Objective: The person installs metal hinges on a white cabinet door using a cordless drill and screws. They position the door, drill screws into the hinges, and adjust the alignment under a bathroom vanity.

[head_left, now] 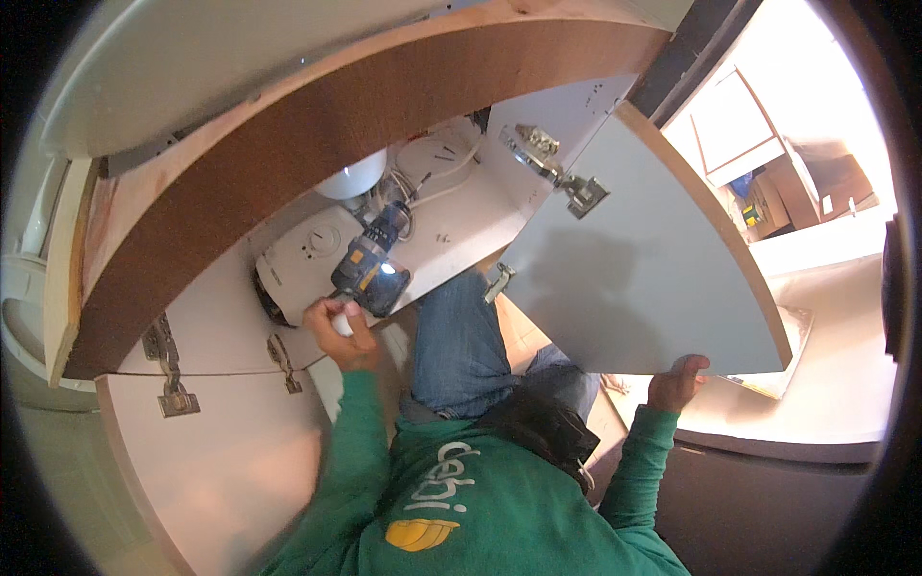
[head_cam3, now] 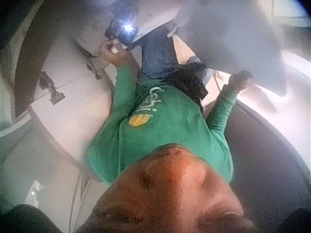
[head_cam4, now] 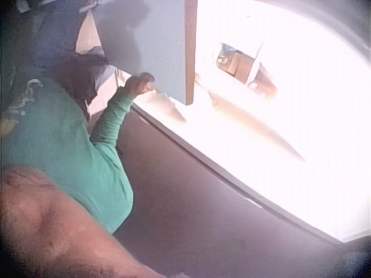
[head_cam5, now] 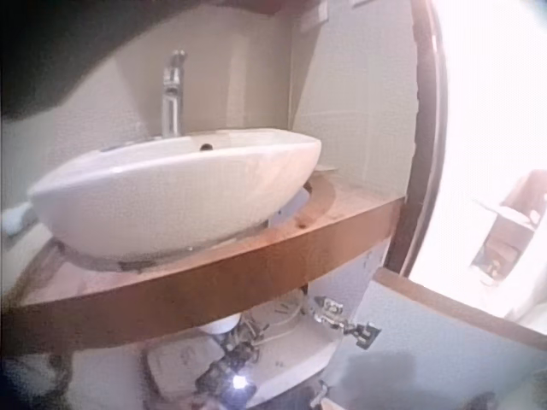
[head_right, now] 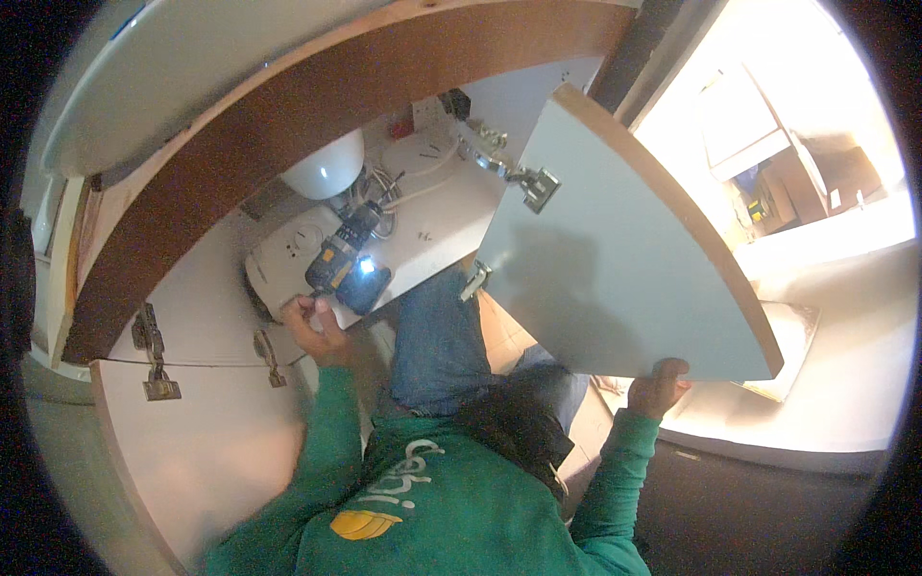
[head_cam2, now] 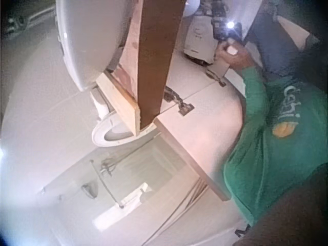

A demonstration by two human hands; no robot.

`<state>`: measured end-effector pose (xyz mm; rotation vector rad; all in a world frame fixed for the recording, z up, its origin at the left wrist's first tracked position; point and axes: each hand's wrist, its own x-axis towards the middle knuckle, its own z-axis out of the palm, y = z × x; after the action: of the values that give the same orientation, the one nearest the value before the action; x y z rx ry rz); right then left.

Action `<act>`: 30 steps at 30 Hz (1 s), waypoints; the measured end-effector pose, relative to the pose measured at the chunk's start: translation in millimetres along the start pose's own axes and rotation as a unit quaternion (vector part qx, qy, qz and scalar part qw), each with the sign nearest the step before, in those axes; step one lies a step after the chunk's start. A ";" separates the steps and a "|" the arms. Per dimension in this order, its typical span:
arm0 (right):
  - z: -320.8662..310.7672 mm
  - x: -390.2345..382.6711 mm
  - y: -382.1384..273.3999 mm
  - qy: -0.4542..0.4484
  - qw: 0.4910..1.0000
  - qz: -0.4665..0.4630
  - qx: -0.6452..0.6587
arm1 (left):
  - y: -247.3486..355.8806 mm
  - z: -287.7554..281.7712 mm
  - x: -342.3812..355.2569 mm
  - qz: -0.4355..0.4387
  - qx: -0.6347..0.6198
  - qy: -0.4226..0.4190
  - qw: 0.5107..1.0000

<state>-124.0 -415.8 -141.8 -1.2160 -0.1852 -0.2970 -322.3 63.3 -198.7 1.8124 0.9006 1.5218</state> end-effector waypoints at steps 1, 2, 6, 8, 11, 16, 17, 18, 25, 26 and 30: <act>6.0 -3.4 -3.1 0.014 1.000 -0.001 0.002 | 33.6 7.9 1.9 -0.012 -0.006 -0.013 1.000; 2.5 -3.8 -1.3 0.009 1.000 -0.003 -0.024 | 75.0 11.5 4.9 -0.025 -0.008 -0.023 0.999; -24.2 -8.2 10.4 -0.005 0.999 -0.042 -0.025 | 216.1 57.9 62.5 0.080 -0.145 -0.167 0.972; -34.1 -11.6 20.5 -0.044 0.997 -0.053 0.040 | 231.1 79.7 81.6 0.081 -0.140 -0.186 0.969; -30.9 -28.3 27.2 0.038 0.997 -0.064 0.011 | 240.0 90.4 89.6 0.094 -0.103 -0.206 0.969; -14.4 -48.6 15.0 0.061 0.995 -0.069 -0.042 | 253.5 84.5 84.0 0.058 -0.114 -0.234 0.964; -32.3 -57.4 20.0 0.064 0.995 -0.056 -0.057 | 260.4 81.6 82.8 0.041 -0.114 -0.245 0.962; -47.9 -66.1 27.4 0.081 0.994 -0.044 -0.062 | 264.4 79.8 81.1 0.025 -0.114 -0.255 0.960; -7.4 -80.5 -18.6 -0.101 0.978 -0.087 -0.159 | 258.2 66.3 87.6 -0.058 -0.172 -0.340 0.923; 29.4 -74.6 -46.4 -0.114 0.987 -0.083 -0.073 | 254.6 67.1 88.1 -0.017 -0.148 -0.342 0.928; 55.1 -85.1 -64.3 -0.117 0.991 -0.072 -0.007 | 225.8 69.1 86.6 0.010 -0.184 -0.314 0.931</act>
<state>-224.3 -373.6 -91.1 -1.2514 -0.4762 -0.2817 -217.4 -1.4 20.6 1.8434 0.2638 0.9284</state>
